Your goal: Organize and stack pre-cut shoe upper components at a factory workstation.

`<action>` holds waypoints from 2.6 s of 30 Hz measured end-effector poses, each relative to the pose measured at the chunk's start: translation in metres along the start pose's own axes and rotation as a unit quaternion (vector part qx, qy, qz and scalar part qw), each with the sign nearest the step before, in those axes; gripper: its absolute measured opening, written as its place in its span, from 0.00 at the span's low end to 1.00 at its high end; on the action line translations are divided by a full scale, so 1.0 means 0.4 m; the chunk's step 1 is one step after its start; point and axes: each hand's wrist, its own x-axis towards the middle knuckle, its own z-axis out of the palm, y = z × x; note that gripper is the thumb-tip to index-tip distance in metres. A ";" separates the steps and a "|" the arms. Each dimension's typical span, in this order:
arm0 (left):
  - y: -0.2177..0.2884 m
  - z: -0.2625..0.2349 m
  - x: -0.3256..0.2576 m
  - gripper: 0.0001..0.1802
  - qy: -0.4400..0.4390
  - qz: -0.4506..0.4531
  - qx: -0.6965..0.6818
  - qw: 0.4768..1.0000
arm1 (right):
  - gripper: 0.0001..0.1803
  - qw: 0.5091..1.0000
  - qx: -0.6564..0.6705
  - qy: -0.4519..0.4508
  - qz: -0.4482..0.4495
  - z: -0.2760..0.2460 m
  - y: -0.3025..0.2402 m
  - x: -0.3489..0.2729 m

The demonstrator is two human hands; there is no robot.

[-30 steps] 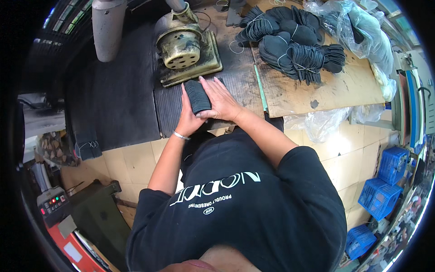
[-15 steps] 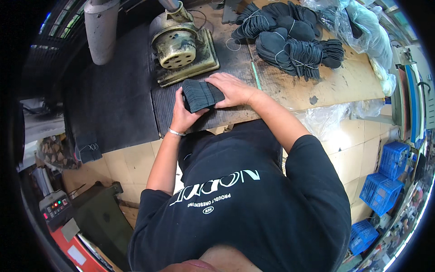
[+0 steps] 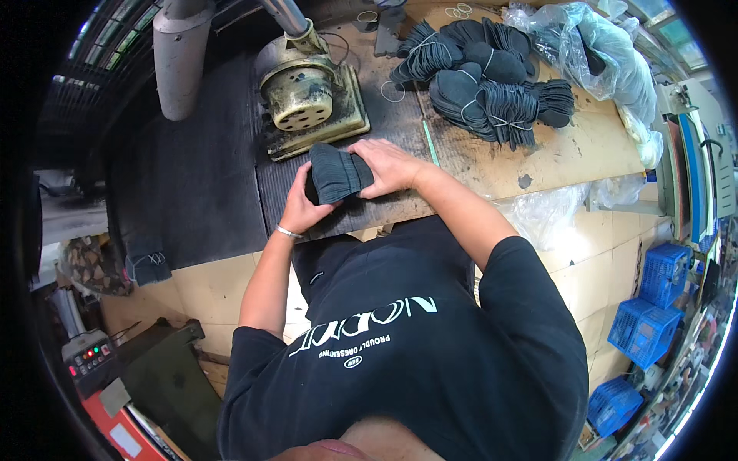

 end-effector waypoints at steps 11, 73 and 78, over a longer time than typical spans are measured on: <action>0.132 -0.041 -0.013 0.55 0.024 -0.113 -0.383 0.917 | 0.44 0.874 0.474 0.016 0.109 0.025 -0.107 -0.018; 0.040 -0.111 -0.103 0.50 -0.016 -0.149 -0.383 0.911 | 0.33 0.812 0.526 -0.153 0.201 -0.105 -0.156 0.018; 0.089 -0.096 -0.075 0.58 0.050 -0.099 -0.070 0.991 | 0.33 0.781 0.572 -0.123 0.217 -0.090 -0.183 -0.003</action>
